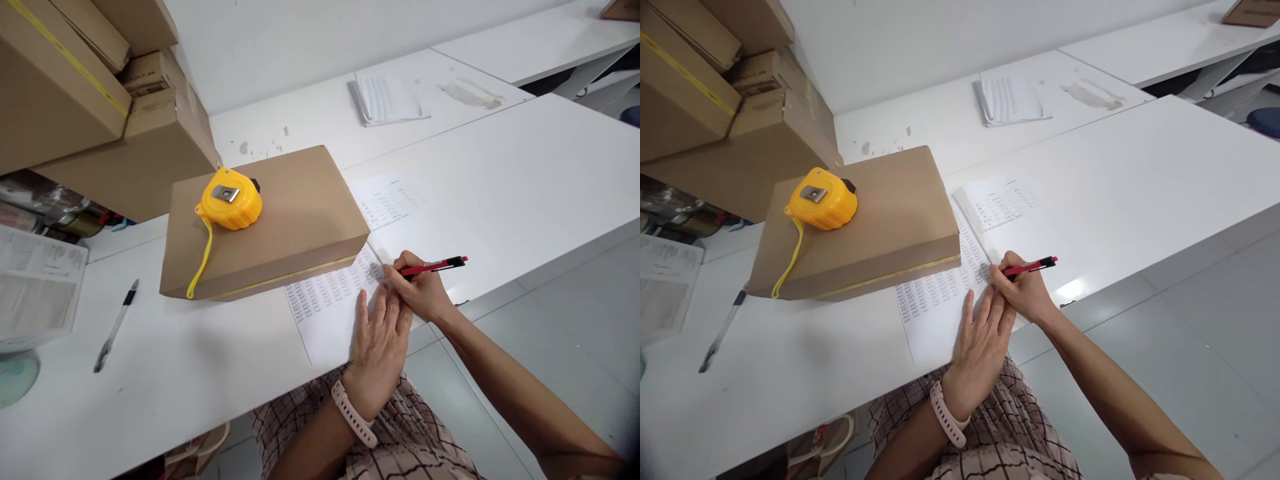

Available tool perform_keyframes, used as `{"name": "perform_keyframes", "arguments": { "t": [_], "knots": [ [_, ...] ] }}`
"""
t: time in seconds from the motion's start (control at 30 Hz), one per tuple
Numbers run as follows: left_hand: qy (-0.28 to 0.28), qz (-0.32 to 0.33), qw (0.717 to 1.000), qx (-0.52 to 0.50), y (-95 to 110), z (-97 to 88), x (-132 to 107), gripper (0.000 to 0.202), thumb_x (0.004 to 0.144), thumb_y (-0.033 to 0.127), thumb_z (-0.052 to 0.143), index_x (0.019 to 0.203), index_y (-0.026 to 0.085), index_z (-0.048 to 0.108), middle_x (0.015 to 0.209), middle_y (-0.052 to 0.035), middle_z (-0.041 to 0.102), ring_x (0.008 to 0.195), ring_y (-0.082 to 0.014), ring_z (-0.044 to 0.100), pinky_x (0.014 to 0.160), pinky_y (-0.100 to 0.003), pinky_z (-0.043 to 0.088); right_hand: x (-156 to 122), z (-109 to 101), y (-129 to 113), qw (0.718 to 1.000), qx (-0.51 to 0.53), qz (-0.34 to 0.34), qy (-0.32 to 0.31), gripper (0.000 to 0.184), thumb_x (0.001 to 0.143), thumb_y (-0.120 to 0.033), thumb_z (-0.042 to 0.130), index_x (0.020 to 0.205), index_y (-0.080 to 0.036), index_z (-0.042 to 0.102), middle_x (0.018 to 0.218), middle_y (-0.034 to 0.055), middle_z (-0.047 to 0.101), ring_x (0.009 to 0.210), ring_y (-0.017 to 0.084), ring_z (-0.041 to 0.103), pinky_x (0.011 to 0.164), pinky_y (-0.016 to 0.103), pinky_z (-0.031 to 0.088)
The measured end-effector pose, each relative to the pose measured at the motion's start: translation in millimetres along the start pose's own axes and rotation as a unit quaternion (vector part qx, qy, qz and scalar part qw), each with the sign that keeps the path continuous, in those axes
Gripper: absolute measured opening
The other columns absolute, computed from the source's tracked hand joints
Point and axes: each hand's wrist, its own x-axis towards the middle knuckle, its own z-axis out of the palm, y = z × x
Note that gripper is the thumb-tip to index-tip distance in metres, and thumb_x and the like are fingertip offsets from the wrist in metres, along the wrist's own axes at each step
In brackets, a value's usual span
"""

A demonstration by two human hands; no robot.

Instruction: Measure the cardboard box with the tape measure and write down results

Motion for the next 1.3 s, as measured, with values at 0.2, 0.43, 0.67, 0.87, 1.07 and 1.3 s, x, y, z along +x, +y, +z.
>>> {"name": "perform_keyframes", "arguments": {
  "t": [0.2, 0.43, 0.67, 0.87, 1.07, 1.3],
  "knots": [
    [-0.005, 0.003, 1.0, 0.004, -0.6, -1.3, -0.4, 0.058, 0.102, 0.02, 0.039, 0.159, 0.009, 0.037, 0.163, -0.0115, 0.044, 0.155, -0.0292, 0.033, 0.127, -0.053, 0.034, 0.1, 0.3, -0.3, 1.0, -0.01, 0.003, 0.015, 0.039, 0.088, -0.045, 0.069, 0.065, -0.024, 0.045, 0.061, -0.0028, 0.044, 0.058, 0.013, 0.04, 0.054, 0.03, 0.034],
    [0.0, 0.002, 1.0, 0.004, 0.0, -0.5, -0.6, 0.058, 0.101, 0.019, 0.04, 0.158, 0.01, 0.037, 0.163, -0.0124, 0.042, 0.155, -0.029, 0.032, 0.128, -0.053, 0.033, 0.8, -0.1, 2.1, 1.0, -0.016, -0.005, 0.025, 0.039, 0.089, -0.046, 0.069, 0.066, -0.024, 0.045, 0.062, -0.0025, 0.043, 0.058, 0.014, 0.039, 0.054, 0.03, 0.034],
    [-0.002, 0.002, 1.0, -0.001, -0.2, -2.4, -1.2, 0.058, 0.101, 0.018, 0.039, 0.159, 0.008, 0.036, 0.164, -0.0128, 0.042, 0.155, -0.0292, 0.031, 0.128, -0.053, 0.034, 0.2, -0.2, 2.8, 1.0, -0.013, -0.001, 0.011, 0.035, 0.089, -0.038, 0.067, 0.066, -0.024, 0.045, 0.063, -0.0027, 0.044, 0.059, 0.014, 0.04, 0.055, 0.031, 0.034],
    [-0.003, 0.002, 1.0, 0.0, -0.1, -2.8, -0.3, 0.057, 0.102, 0.018, 0.037, 0.158, 0.008, 0.037, 0.162, -0.0125, 0.044, 0.154, -0.0296, 0.034, 0.127, -0.054, 0.035, 0.5, -0.1, 2.4, 1.0, -0.014, -0.001, 0.019, 0.032, 0.09, -0.034, 0.064, 0.067, -0.024, 0.045, 0.063, -0.003, 0.043, 0.058, 0.013, 0.038, 0.055, 0.031, 0.034],
    [0.001, 0.001, 1.0, -0.006, -0.3, -3.0, -0.5, 0.057, 0.102, 0.018, 0.037, 0.158, 0.009, 0.037, 0.162, -0.0121, 0.044, 0.155, -0.0302, 0.034, 0.127, -0.054, 0.034, 0.9, -1.4, 3.4, 1.0, -0.012, -0.011, 0.012, 0.032, 0.09, -0.032, 0.064, 0.066, -0.024, 0.045, 0.062, -0.0032, 0.044, 0.058, 0.013, 0.04, 0.054, 0.03, 0.034],
    [0.008, 0.002, 1.0, -0.007, -0.3, -1.5, -0.9, 0.057, 0.101, 0.017, 0.038, 0.158, 0.009, 0.039, 0.162, -0.0122, 0.044, 0.154, -0.0307, 0.035, 0.126, -0.054, 0.035, 1.3, -0.2, 5.4, 0.999, -0.018, -0.019, 0.037, 0.032, 0.09, -0.031, 0.064, 0.066, -0.024, 0.045, 0.062, -0.0039, 0.042, 0.058, 0.013, 0.038, 0.053, 0.029, 0.032]
  ]
}}
